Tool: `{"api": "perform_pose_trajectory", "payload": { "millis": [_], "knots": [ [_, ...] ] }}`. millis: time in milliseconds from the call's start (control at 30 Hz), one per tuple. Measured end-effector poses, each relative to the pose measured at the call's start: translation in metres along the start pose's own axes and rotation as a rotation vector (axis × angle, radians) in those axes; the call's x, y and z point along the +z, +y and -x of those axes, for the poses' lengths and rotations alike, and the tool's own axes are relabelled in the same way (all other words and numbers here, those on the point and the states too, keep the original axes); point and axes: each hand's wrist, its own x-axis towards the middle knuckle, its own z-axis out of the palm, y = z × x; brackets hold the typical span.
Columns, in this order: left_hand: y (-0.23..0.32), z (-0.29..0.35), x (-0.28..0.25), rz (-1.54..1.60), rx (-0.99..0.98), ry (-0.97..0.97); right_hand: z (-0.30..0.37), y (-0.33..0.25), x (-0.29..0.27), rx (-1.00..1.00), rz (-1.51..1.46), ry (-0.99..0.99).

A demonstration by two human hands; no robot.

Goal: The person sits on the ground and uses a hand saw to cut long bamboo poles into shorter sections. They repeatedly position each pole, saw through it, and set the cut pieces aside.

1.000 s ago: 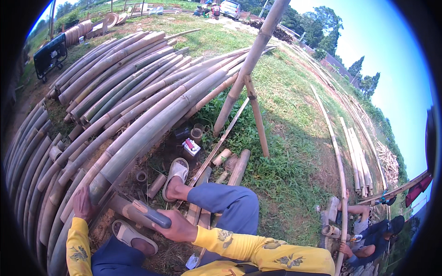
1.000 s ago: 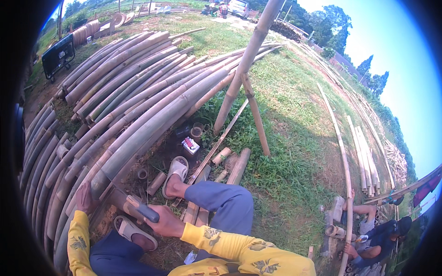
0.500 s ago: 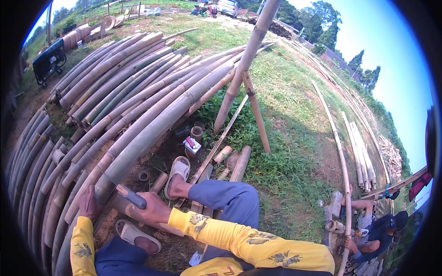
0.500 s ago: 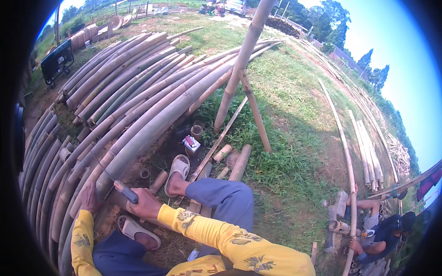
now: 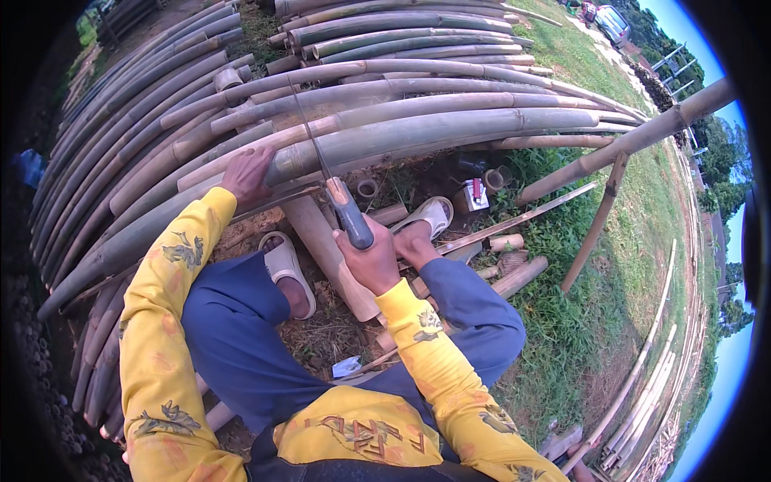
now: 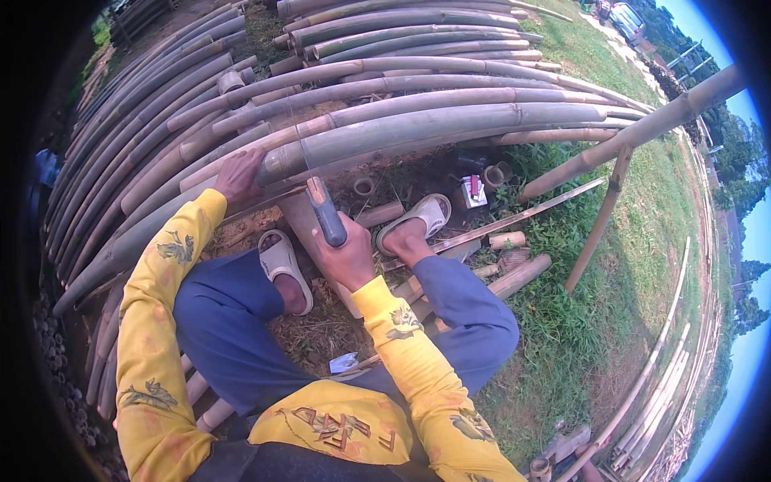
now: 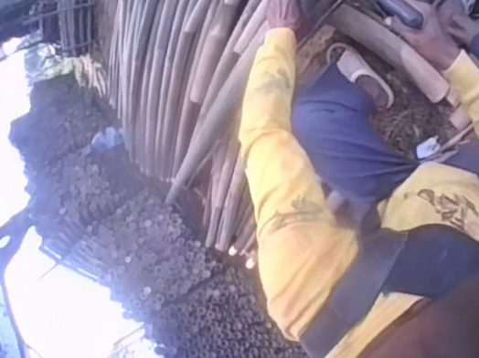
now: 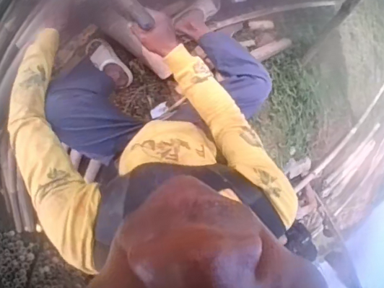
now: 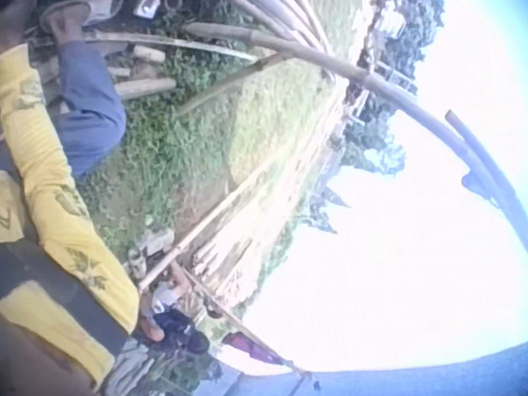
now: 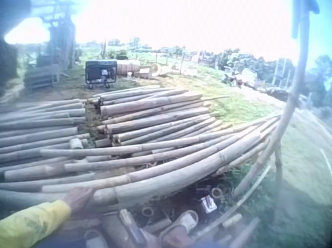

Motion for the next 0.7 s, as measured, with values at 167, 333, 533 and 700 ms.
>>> {"api": "perform_pose_trajectory", "payload": {
  "millis": [167, 333, 533, 700],
  "knots": [
    [-0.011, 0.013, -0.01, 0.009, -0.079, 0.003, 0.13, -0.019, -0.025, -0.05, 0.052, 0.122],
    [0.004, 0.007, -0.012, 0.02, 0.029, 0.021, 0.063, -0.026, -0.021, 0.004, -0.019, 0.108],
    [-0.001, 0.007, -0.015, 0.02, -0.063, -0.011, 0.06, -0.01, -0.022, -0.018, 0.009, 0.08],
    [-0.001, 0.019, -0.006, 0.113, 0.02, 0.014, 0.105, -0.027, -0.041, -0.002, 0.039, 0.063]
  ]
}}
